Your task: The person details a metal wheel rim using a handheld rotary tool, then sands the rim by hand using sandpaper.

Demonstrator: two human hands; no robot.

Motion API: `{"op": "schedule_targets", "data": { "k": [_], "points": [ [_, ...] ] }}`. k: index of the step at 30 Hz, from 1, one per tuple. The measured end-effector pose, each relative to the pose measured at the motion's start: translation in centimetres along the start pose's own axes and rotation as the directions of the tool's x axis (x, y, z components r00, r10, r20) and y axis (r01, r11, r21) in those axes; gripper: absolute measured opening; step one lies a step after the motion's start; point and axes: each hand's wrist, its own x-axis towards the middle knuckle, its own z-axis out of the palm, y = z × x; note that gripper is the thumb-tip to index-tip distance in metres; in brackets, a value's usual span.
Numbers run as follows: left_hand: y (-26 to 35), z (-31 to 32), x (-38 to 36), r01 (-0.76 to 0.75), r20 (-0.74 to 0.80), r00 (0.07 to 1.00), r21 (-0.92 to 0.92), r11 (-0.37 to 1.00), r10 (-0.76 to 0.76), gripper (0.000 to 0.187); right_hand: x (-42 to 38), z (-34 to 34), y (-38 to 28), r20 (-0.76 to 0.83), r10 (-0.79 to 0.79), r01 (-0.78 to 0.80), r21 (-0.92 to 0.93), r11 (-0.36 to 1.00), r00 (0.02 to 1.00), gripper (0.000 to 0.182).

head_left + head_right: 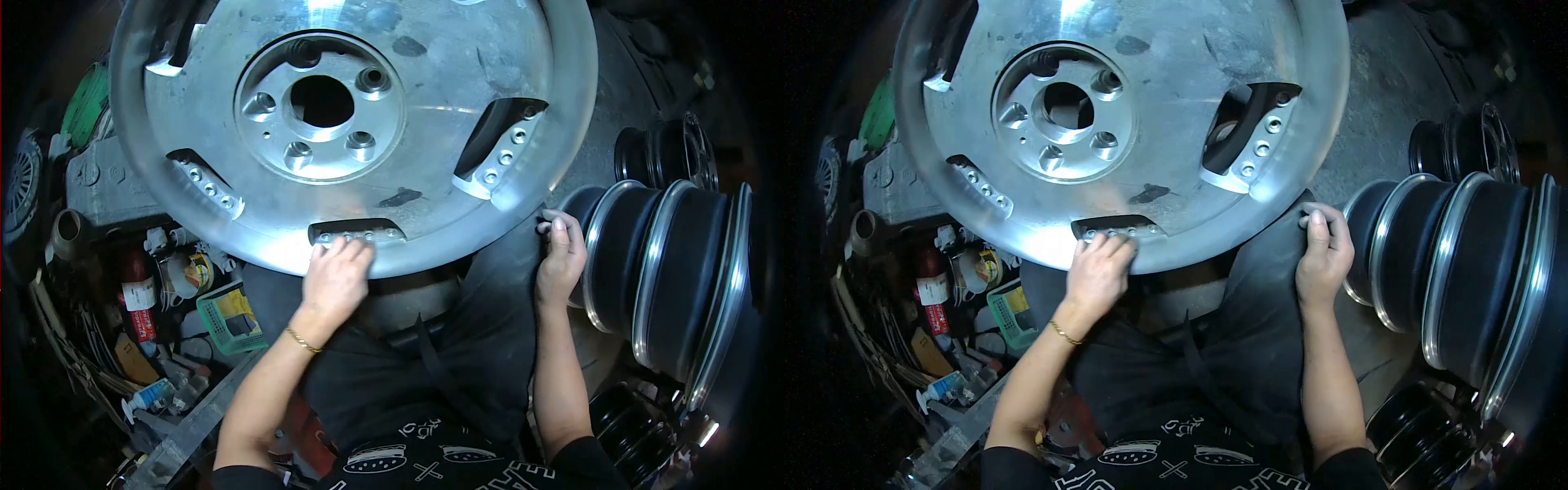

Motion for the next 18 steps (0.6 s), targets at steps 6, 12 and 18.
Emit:
{"op": "schedule_targets", "data": {
  "k": [6, 12, 18],
  "points": [
    [2.6, 2.1, 1.6, -0.038, -0.083, 0.996, -0.2, 0.979, 0.022, 0.024, 0.0, 0.3, 0.2, -0.007, -0.009, 0.009, 0.01, 1.0, 1.0, 0.024],
    [-1.3, -0.2, -1.6, 0.121, 0.058, 0.991, -0.011, 0.993, -0.12, 0.036, 0.2, 0.2, -0.2, 0.004, -0.005, 0.005, -0.051, 0.999, 1.0, 0.026],
    [1.1, 1.9, -0.1, 0.067, -0.039, 0.996, -0.174, 0.982, -0.074, 0.025, 0.1, 0.0, 0.0, -0.024, 0.023, -0.023, -0.029, 0.999, 0.999, 0.027]
  ]
}}
